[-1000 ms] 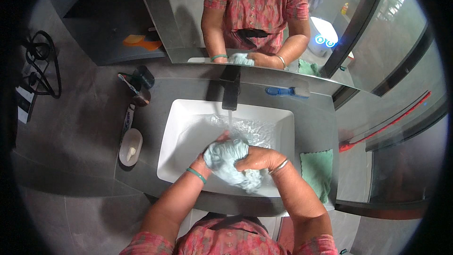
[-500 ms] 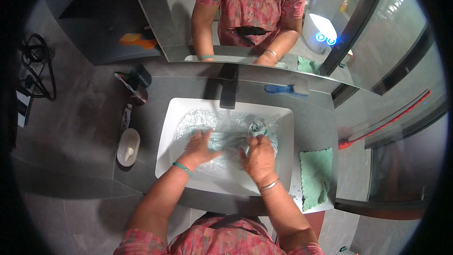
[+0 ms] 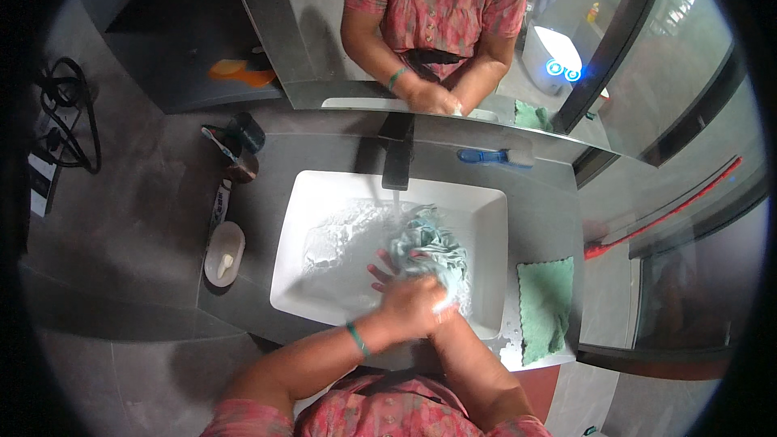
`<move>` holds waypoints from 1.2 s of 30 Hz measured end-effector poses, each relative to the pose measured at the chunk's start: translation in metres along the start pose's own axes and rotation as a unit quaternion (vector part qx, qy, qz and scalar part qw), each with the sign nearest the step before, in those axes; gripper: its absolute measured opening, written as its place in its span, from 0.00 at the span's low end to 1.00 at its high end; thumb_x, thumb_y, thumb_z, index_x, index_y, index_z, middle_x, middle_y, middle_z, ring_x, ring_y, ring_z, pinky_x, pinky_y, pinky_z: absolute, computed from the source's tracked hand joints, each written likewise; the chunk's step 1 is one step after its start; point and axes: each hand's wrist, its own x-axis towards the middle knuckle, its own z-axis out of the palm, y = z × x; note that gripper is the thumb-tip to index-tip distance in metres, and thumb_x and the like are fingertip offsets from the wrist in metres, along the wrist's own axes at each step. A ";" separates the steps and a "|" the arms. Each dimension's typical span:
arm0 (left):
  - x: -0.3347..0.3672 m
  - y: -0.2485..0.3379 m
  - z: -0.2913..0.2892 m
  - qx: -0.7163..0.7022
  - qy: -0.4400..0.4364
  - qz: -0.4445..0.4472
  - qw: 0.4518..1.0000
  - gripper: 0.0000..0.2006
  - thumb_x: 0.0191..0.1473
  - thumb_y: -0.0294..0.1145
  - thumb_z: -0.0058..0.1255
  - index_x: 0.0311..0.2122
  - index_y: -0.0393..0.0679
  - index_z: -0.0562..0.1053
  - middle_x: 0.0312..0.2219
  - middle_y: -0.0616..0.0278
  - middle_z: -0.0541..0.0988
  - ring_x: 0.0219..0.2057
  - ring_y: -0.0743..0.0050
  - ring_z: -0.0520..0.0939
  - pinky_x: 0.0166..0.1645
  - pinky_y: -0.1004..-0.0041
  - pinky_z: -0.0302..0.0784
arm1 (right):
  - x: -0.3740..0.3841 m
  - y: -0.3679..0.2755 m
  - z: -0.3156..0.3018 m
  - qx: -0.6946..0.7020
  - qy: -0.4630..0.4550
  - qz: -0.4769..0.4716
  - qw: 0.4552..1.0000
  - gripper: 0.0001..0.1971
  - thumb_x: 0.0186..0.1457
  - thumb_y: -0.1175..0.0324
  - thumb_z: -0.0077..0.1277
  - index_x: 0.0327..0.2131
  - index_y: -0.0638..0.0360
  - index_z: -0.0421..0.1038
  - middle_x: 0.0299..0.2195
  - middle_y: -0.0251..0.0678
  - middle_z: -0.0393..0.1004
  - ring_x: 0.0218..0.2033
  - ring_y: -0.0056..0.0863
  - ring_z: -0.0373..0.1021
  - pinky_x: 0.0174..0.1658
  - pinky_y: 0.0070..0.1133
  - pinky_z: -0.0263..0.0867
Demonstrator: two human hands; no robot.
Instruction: The person washes a light blue cloth by hand in a bathroom sink. They rub the cloth with soap, rinse it under running water, and wring it out repeatedly.
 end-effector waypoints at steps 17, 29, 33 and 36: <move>0.031 -0.073 0.038 -0.126 0.185 -0.318 0.921 0.35 0.54 0.47 0.53 0.67 0.60 0.61 0.69 0.38 0.51 0.70 0.33 0.51 0.70 0.43 0.49 | -0.005 -0.002 -0.024 -0.069 0.293 -0.006 0.954 0.21 0.67 0.52 0.45 0.57 0.51 0.69 0.54 0.36 0.74 0.57 0.38 0.69 0.58 0.37 0.69; 0.022 -0.065 0.048 -0.178 0.083 -0.253 0.947 0.16 0.62 0.42 0.48 0.44 0.40 0.77 0.45 0.38 0.78 0.49 0.34 0.77 0.52 0.51 0.72 | 0.003 0.010 -0.011 0.002 0.274 0.009 0.962 0.36 0.65 0.34 0.33 0.61 0.54 0.63 0.58 0.39 0.70 0.57 0.50 0.68 0.64 0.45 0.60; 0.037 -0.105 0.061 -0.209 0.105 -0.303 0.924 0.17 0.63 0.41 0.45 0.39 0.35 0.77 0.36 0.34 0.80 0.42 0.31 0.80 0.48 0.50 0.74 | 0.010 0.009 0.011 -0.114 0.338 0.101 0.929 0.34 0.65 0.34 0.35 0.63 0.49 0.61 0.59 0.36 0.67 0.58 0.42 0.67 0.63 0.43 0.57; 0.026 -0.129 0.052 -0.318 0.073 -0.334 0.884 0.17 0.61 0.41 0.45 0.38 0.36 0.77 0.31 0.42 0.81 0.38 0.37 0.82 0.44 0.55 0.75 | 0.009 -0.003 0.023 -0.253 0.415 0.181 0.855 0.36 0.65 0.35 0.38 0.59 0.58 0.66 0.54 0.36 0.72 0.52 0.35 0.71 0.60 0.33 0.61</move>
